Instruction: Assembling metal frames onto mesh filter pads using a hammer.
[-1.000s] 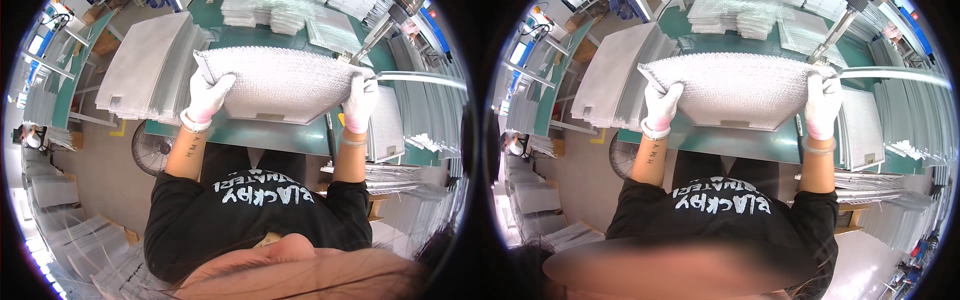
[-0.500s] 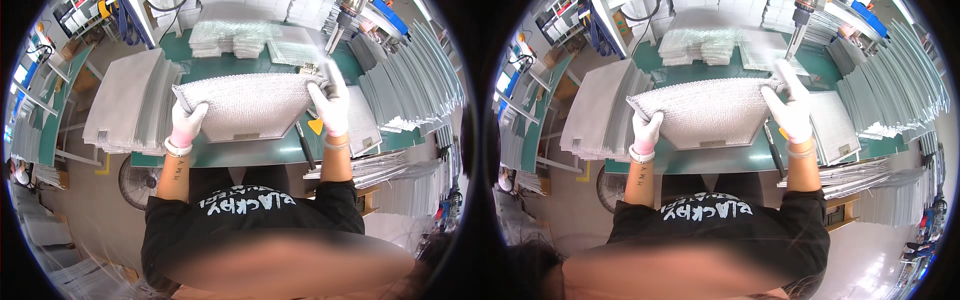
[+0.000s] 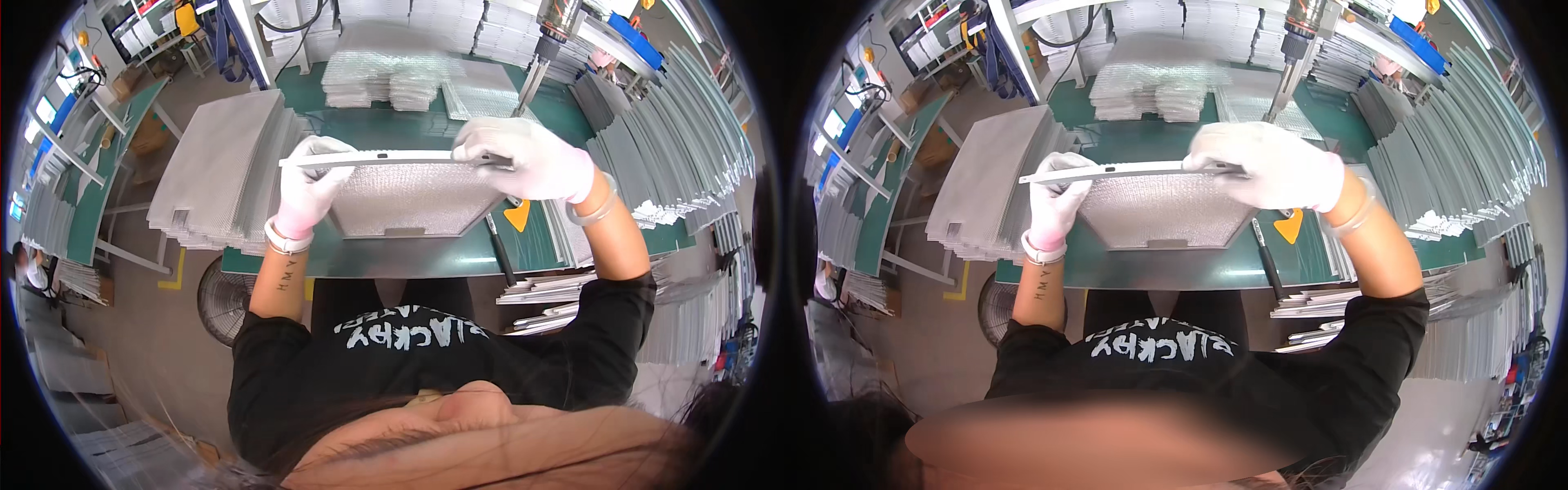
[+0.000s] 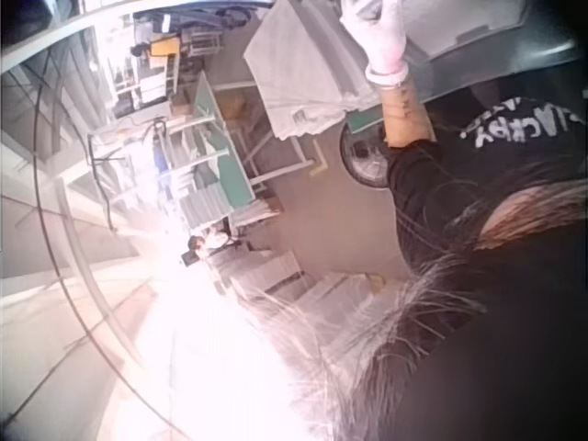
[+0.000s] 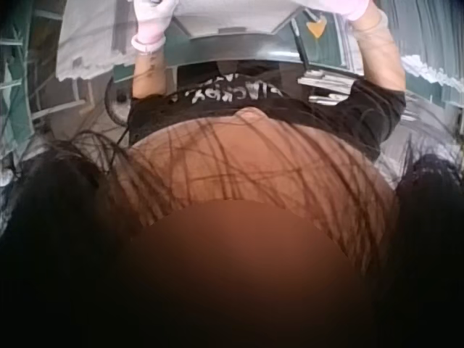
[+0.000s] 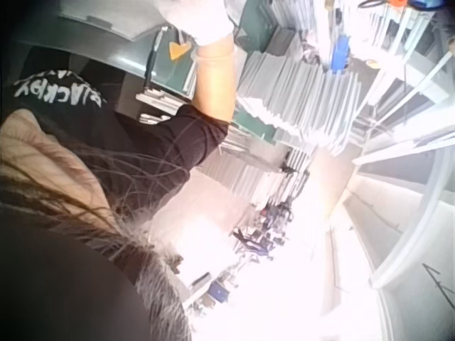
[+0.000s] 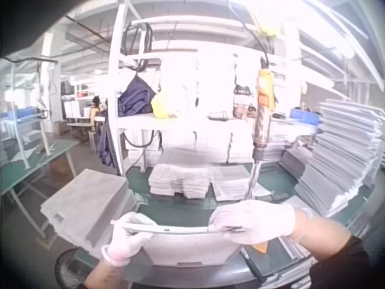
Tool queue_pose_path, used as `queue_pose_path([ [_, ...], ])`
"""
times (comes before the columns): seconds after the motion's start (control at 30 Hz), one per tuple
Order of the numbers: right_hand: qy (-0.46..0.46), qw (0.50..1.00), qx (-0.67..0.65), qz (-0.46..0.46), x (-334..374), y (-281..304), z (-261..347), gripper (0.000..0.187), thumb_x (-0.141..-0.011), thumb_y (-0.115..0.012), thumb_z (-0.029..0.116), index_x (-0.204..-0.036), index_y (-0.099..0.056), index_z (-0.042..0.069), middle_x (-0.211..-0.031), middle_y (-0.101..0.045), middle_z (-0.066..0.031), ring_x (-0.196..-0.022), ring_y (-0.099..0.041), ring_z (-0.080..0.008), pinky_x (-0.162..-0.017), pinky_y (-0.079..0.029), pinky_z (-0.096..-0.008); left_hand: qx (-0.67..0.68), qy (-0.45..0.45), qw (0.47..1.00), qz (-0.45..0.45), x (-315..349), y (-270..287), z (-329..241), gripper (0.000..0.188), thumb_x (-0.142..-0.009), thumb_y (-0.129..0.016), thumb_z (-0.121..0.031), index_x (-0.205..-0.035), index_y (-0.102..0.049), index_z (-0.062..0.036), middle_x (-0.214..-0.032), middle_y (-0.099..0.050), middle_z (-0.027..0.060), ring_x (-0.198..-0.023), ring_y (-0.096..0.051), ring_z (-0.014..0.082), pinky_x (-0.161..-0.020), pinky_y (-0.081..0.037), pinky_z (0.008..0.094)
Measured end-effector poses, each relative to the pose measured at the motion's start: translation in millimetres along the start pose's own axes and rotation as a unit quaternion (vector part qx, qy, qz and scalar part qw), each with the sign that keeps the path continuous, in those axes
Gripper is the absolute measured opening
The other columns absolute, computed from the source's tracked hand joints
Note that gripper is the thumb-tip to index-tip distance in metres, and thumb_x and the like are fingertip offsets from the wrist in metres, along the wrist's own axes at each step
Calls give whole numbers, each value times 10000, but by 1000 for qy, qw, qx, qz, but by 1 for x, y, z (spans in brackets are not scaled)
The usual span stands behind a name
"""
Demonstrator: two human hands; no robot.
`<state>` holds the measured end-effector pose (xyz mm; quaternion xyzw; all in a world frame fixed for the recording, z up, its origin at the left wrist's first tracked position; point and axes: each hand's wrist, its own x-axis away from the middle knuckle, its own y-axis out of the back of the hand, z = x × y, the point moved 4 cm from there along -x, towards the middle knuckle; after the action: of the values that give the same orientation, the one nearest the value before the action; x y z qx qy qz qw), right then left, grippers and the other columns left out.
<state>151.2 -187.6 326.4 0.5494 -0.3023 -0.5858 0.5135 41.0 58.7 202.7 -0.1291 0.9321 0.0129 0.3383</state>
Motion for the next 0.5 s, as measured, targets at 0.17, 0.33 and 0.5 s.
queue_pose_path([
  [0.17,-66,997,-32,12,-32,-11,8,467,-786,-601,10,-1250,-582,61,-1172,-625,-173,-1048,-603,-357,-908,-494,-399,-5,45,996,-77,12,-3,-7,180,-846,-677,24,-1006,-594,24,-947,-682,79,-780,-609,75,-689,-491,204],
  [0.33,-9,997,-48,66,-45,-10,7,505,-779,-588,37,-1282,-565,78,-1141,-631,-160,-1041,-608,-356,-928,-484,-397,-11,-11,989,-147,15,-5,-3,180,-854,-672,13,-1020,-602,7,-927,-669,48,-720,-557,32,-652,-459,180],
  [0.5,-68,995,6,79,-49,-3,11,538,-762,-578,48,-1292,-585,139,-966,-625,-145,-957,-617,-334,-879,-494,-385,21,-15,979,-204,10,2,-3,162,-854,-685,-8,-994,-605,-17,-820,-611,-13,-694,-508,9,-617,-426,184],
])
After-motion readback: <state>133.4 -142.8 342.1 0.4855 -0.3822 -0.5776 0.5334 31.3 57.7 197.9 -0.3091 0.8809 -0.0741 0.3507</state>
